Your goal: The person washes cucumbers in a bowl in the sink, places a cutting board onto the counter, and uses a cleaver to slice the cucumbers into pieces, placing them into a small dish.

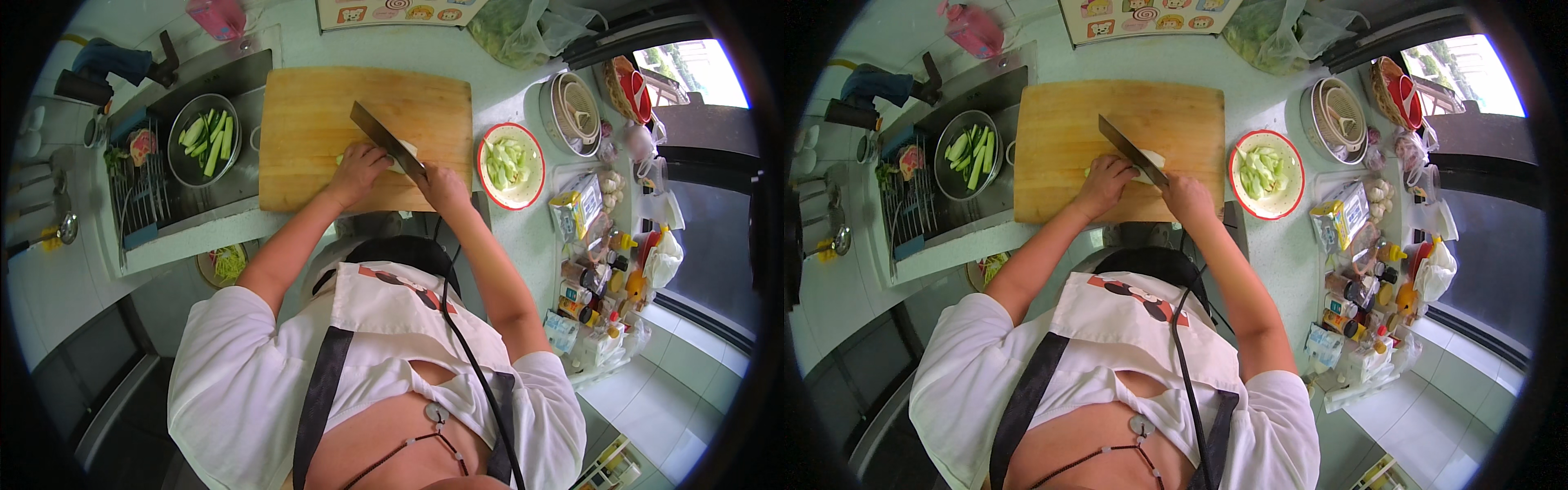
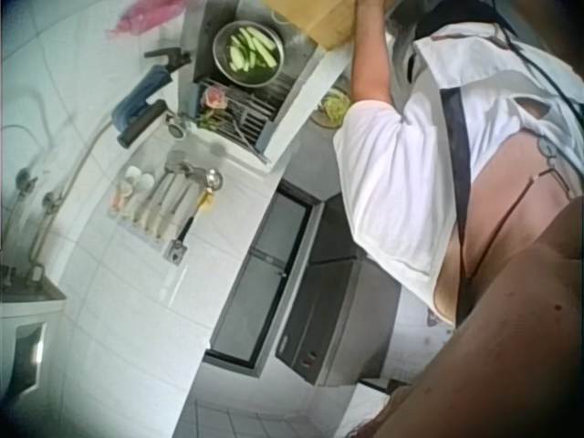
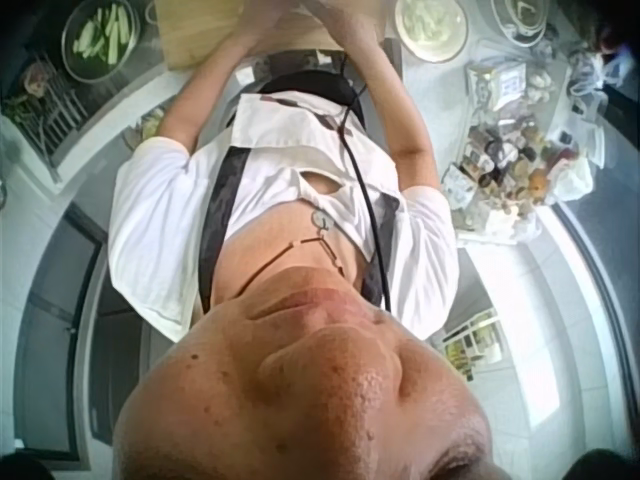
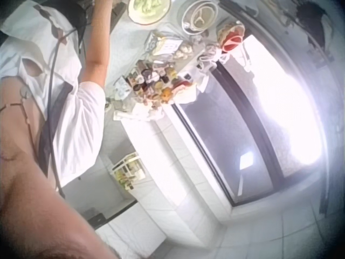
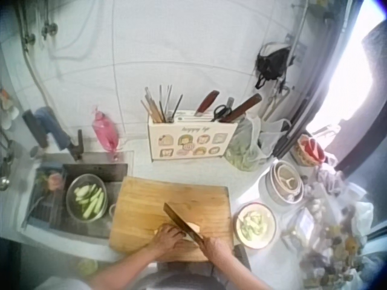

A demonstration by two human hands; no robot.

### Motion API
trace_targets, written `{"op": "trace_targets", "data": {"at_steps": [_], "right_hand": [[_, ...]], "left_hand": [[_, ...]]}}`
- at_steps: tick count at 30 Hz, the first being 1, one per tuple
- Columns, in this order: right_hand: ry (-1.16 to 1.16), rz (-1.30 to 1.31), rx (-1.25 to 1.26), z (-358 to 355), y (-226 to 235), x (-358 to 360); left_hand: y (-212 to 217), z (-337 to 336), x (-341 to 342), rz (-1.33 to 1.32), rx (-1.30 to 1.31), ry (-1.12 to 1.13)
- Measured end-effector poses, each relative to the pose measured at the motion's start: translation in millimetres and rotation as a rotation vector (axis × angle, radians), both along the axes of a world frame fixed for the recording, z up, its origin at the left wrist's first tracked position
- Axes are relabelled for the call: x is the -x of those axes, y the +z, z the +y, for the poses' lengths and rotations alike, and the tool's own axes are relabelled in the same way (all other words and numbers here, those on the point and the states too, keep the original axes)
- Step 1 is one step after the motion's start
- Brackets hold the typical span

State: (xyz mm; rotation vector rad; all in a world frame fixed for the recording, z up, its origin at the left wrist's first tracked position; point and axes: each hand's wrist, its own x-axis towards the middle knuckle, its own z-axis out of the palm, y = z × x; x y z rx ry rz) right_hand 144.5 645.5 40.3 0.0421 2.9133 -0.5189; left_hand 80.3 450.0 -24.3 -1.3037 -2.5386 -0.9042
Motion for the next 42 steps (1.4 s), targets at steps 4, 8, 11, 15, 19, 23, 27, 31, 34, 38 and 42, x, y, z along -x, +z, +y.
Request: {"op": "trace_targets", "data": {"at_steps": [4, 8, 11, 15, 19, 23, 27, 31, 34, 38, 42], "right_hand": [[0.030, 0.054, -0.069, -20.4, -7.1, 15.0], [0.054, 0.067, 0.039, -16.4, -11.3, 21.8], [0.043, 0.002, 0.118, -5.0, 0.3, 18.5], [0.114, -0.066, 0.106, 1.5, 29.8, 3.0], [0.164, -0.083, 0.046, 9.7, 37.3, -2.7], [0.174, -0.128, 0.018, 1.8, 26.4, 1.1], [0.132, -0.071, 0.031, -16.5, -7.7, 5.1], [0.112, -0.031, 0.040, -23.6, -7.0, 6.1], [0.093, 0.024, 0.179, -16.3, -17.6, 9.9], [0.008, 0.064, 0.138, -7.6, -1.2, 17.4], [0.041, 0.083, 0.144, 1.8, 11.8, 18.3]], "left_hand": [[10.1, -3.4, -9.8, -0.056, -0.022, 0.014], [8.5, -11.5, -16.4, -0.143, -0.095, 0.119], [-2.2, -13.1, -24.1, -0.021, -0.071, 0.067], [-2.5, -14.2, -28.2, -0.031, -0.115, 0.084], [-6.3, -13.9, -26.3, -0.033, -0.121, 0.083], [-8.7, -13.1, -29.6, 0.002, -0.144, 0.090], [-1.1, -13.6, -32.4, -0.011, -0.104, 0.090], [20.8, -18.9, -36.9, 0.034, -0.008, 0.118], [20.9, -21.3, -34.5, 0.007, 0.083, 0.116], [15.1, -10.8, -14.4, 0.025, 0.082, 0.154], [-0.4, -2.2, 1.9, 0.108, -0.019, 0.128]]}}
